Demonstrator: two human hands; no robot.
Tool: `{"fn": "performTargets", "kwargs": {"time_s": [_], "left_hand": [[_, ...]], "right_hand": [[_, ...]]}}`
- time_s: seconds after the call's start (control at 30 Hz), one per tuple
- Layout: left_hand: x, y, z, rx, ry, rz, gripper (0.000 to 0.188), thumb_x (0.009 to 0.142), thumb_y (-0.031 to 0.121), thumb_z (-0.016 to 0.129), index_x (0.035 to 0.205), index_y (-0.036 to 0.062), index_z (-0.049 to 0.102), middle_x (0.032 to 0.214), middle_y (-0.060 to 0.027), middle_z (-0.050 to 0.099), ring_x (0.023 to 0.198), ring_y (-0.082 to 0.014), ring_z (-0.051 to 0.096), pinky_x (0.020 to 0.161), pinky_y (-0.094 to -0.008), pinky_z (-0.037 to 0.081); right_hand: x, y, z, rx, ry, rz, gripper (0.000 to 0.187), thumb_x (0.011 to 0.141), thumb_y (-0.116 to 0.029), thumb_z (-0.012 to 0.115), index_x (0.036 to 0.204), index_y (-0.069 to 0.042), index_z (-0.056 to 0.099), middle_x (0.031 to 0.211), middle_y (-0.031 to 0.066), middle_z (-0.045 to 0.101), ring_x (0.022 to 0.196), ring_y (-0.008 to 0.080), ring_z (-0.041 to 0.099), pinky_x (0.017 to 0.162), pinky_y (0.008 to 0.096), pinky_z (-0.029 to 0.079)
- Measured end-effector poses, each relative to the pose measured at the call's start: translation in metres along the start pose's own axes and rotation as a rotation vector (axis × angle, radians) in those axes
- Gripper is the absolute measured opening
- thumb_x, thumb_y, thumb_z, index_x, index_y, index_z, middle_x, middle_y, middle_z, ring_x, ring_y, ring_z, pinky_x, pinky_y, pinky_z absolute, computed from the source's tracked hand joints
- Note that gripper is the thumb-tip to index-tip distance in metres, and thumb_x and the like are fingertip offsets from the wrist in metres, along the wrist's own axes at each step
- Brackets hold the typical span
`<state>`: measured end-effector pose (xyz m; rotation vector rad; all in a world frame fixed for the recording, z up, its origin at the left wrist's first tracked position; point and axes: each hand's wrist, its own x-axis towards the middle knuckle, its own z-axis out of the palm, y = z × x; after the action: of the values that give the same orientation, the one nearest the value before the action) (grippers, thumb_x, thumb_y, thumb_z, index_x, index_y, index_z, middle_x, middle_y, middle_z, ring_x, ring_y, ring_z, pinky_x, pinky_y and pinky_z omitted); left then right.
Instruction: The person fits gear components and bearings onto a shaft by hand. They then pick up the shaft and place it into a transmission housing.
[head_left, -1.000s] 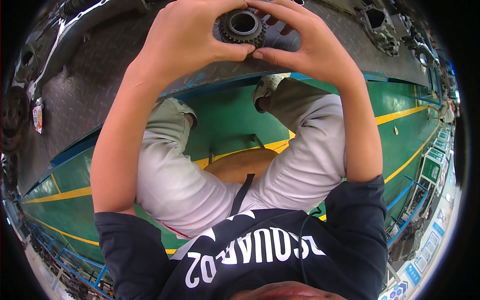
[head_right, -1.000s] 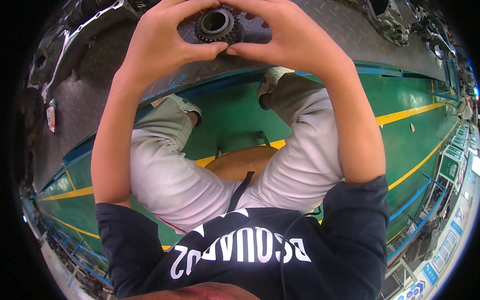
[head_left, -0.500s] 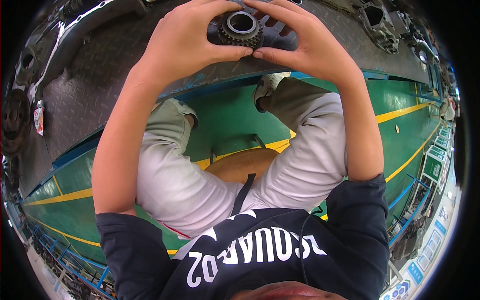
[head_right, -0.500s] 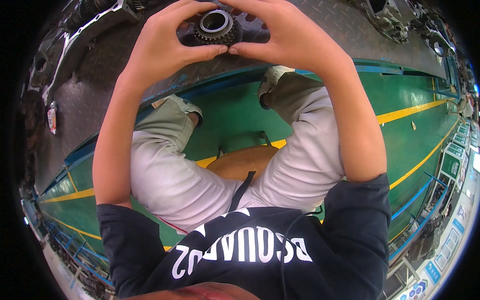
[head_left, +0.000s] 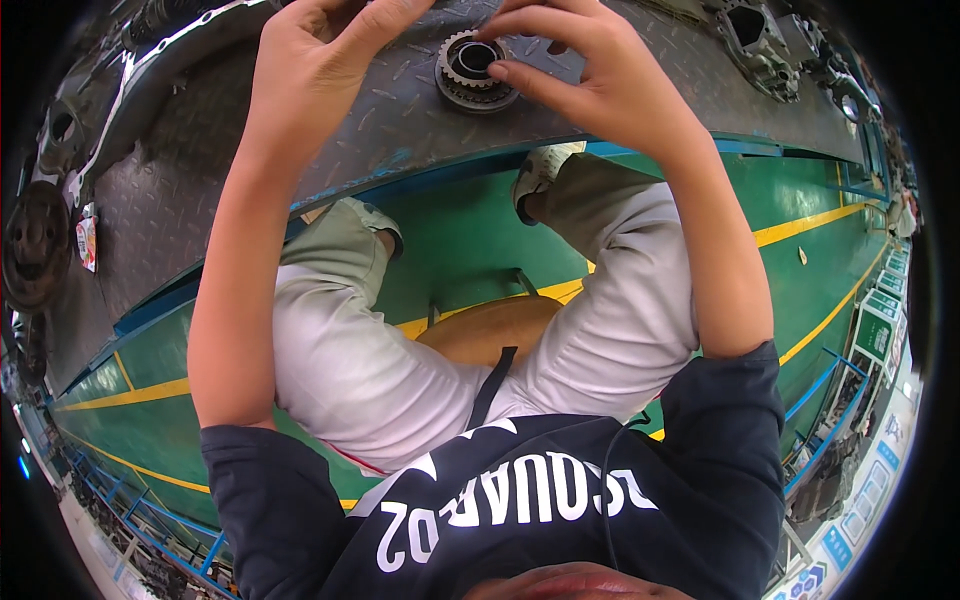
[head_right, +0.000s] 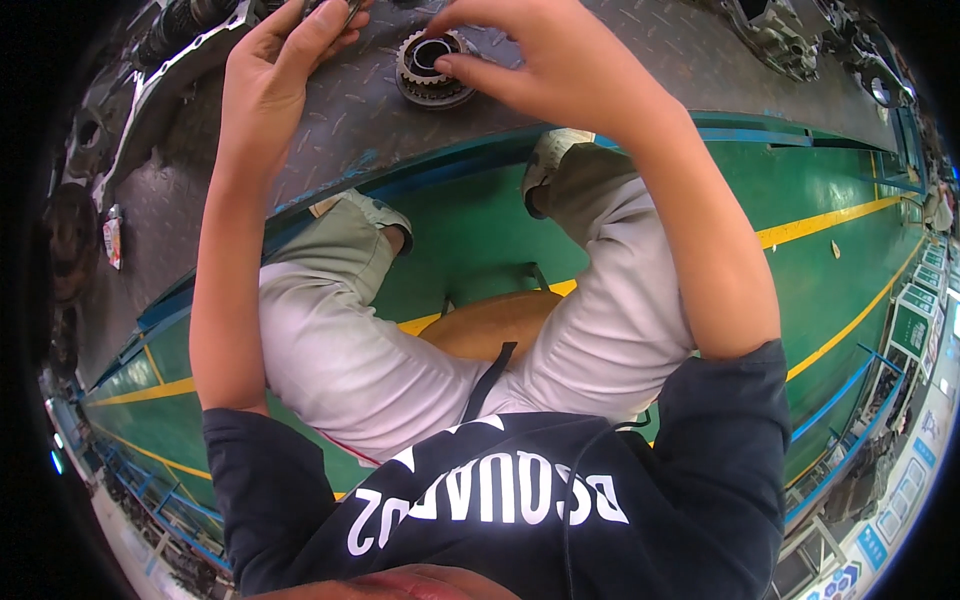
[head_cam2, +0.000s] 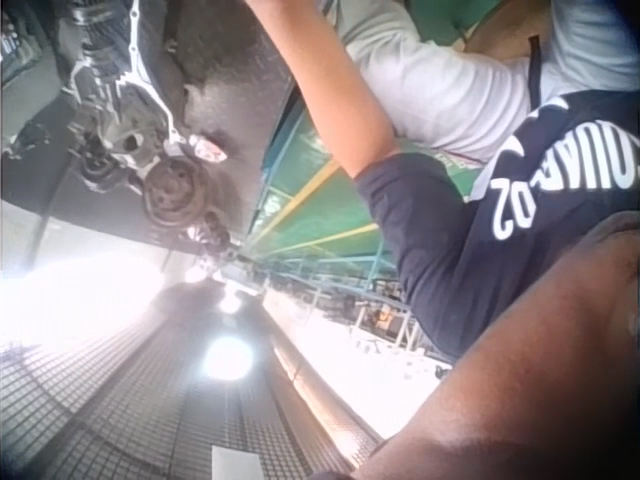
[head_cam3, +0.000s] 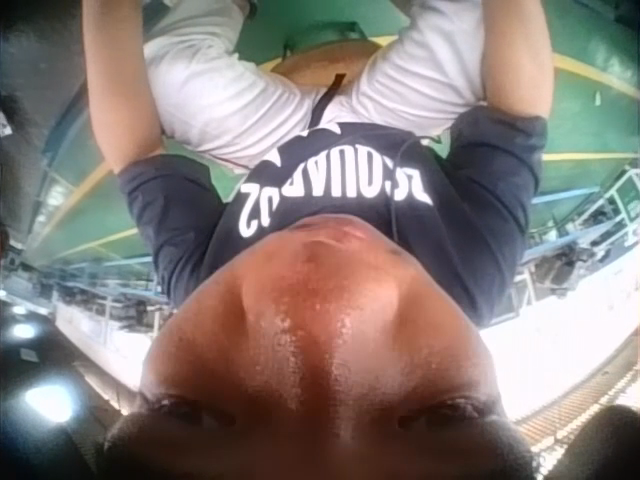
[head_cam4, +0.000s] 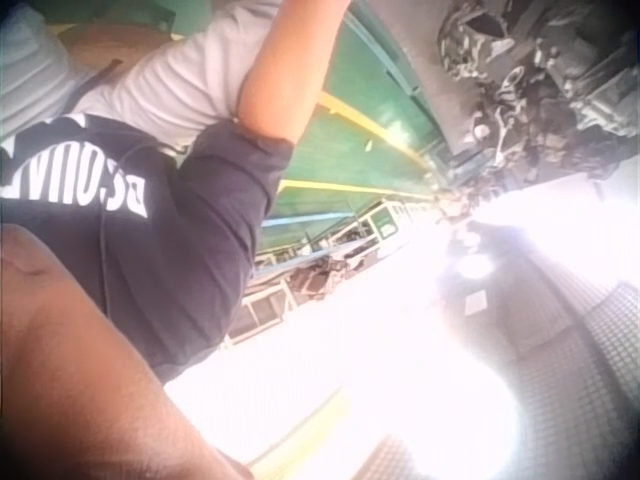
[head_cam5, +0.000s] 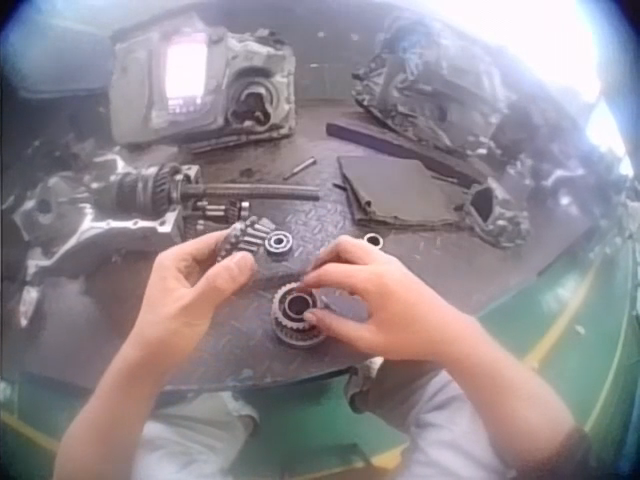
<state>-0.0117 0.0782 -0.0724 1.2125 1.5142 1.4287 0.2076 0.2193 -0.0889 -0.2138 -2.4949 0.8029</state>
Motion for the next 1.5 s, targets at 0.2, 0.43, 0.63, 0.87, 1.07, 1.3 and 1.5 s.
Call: {"fn": "performTargets", "kwargs": {"time_s": [0.2, 0.43, 0.63, 0.87, 1.07, 1.3, 1.5], "left_hand": [[-0.004, -0.003, 0.005, -0.442, -0.017, -0.201, 0.042, 0.108, 0.036, 0.067, 0.126, -0.0014, 0.070, 0.113, -0.0077, 0.074, 0.100, -0.0150, 0.068, 0.095, -0.0318, 0.055], [-0.010, -0.014, 0.002, -0.614, -0.121, -0.132, 0.042, 0.109, 0.031, 0.065, 0.133, -0.0038, 0.064, 0.125, -0.0126, 0.072, 0.112, -0.0211, 0.069, 0.102, -0.0365, 0.054], [-0.013, -0.015, 0.015, -0.745, -0.224, -0.090, 0.043, 0.108, 0.025, 0.064, 0.139, -0.0041, 0.059, 0.131, -0.0119, 0.069, 0.123, -0.0228, 0.065, 0.110, -0.0400, 0.049], [-0.020, -0.006, 0.024, -0.977, -0.226, -0.191, 0.050, 0.113, 0.035, 0.053, 0.146, -0.0024, 0.053, 0.142, -0.0159, 0.063, 0.130, -0.0269, 0.063, 0.115, -0.0450, 0.047], [-0.017, -0.010, 0.024, -0.921, -0.303, -0.139, 0.056, 0.113, 0.040, 0.050, 0.148, -0.0039, 0.050, 0.144, -0.0180, 0.062, 0.132, -0.0286, 0.062, 0.115, -0.0470, 0.047], [-0.019, -0.013, 0.020, -0.974, -0.273, -0.209, 0.058, 0.112, 0.043, 0.051, 0.149, -0.0014, 0.051, 0.143, -0.0181, 0.063, 0.130, -0.0296, 0.063, 0.114, -0.0471, 0.047], [-0.020, -0.012, 0.020, -0.940, -0.236, -0.213, 0.058, 0.112, 0.045, 0.051, 0.148, -0.0010, 0.052, 0.141, -0.0201, 0.064, 0.130, -0.0335, 0.063, 0.112, -0.0468, 0.048]], "right_hand": [[-0.002, 0.002, 0.008, -0.094, -0.082, -0.063, 0.019, 0.087, -0.008, 0.079, 0.105, -0.004, 0.075, 0.117, 0.0150, 0.063, 0.114, 0.0353, 0.058, 0.102, 0.0438, 0.048], [0.008, 0.000, 0.010, -0.074, 0.272, -0.081, 0.014, 0.091, -0.003, 0.077, 0.104, -0.002, 0.074, 0.114, 0.0150, 0.065, 0.102, 0.0320, 0.066, 0.089, 0.0393, 0.054], [0.013, -0.023, 0.017, 0.389, 0.475, -0.055, 0.009, 0.096, -0.001, 0.077, 0.104, 0.002, 0.076, 0.114, 0.0116, 0.069, 0.095, 0.0137, 0.067, 0.082, 0.0273, 0.056], [0.016, -0.033, 0.010, 0.154, 0.407, -0.121, 0.013, 0.091, 0.000, 0.080, 0.104, 0.001, 0.078, 0.114, 0.0130, 0.071, 0.090, 0.0148, 0.068, 0.079, 0.0276, 0.056], [0.016, -0.034, 0.008, 0.166, 0.409, -0.147, 0.015, 0.089, 0.000, 0.081, 0.104, -0.002, 0.079, 0.114, 0.0120, 0.071, 0.093, 0.0149, 0.068, 0.080, 0.0274, 0.055], [0.014, -0.037, 0.004, 0.118, 0.455, -0.113, 0.022, 0.087, -0.002, 0.081, 0.108, -0.004, 0.080, 0.112, 0.0110, 0.070, 0.097, 0.0159, 0.067, 0.080, 0.0282, 0.054], [0.011, -0.030, -0.001, -0.101, 0.422, -0.141, 0.026, 0.089, 0.000, 0.074, 0.115, -0.004, 0.079, 0.108, 0.0080, 0.069, 0.095, 0.0148, 0.067, 0.078, 0.0272, 0.052]]}}
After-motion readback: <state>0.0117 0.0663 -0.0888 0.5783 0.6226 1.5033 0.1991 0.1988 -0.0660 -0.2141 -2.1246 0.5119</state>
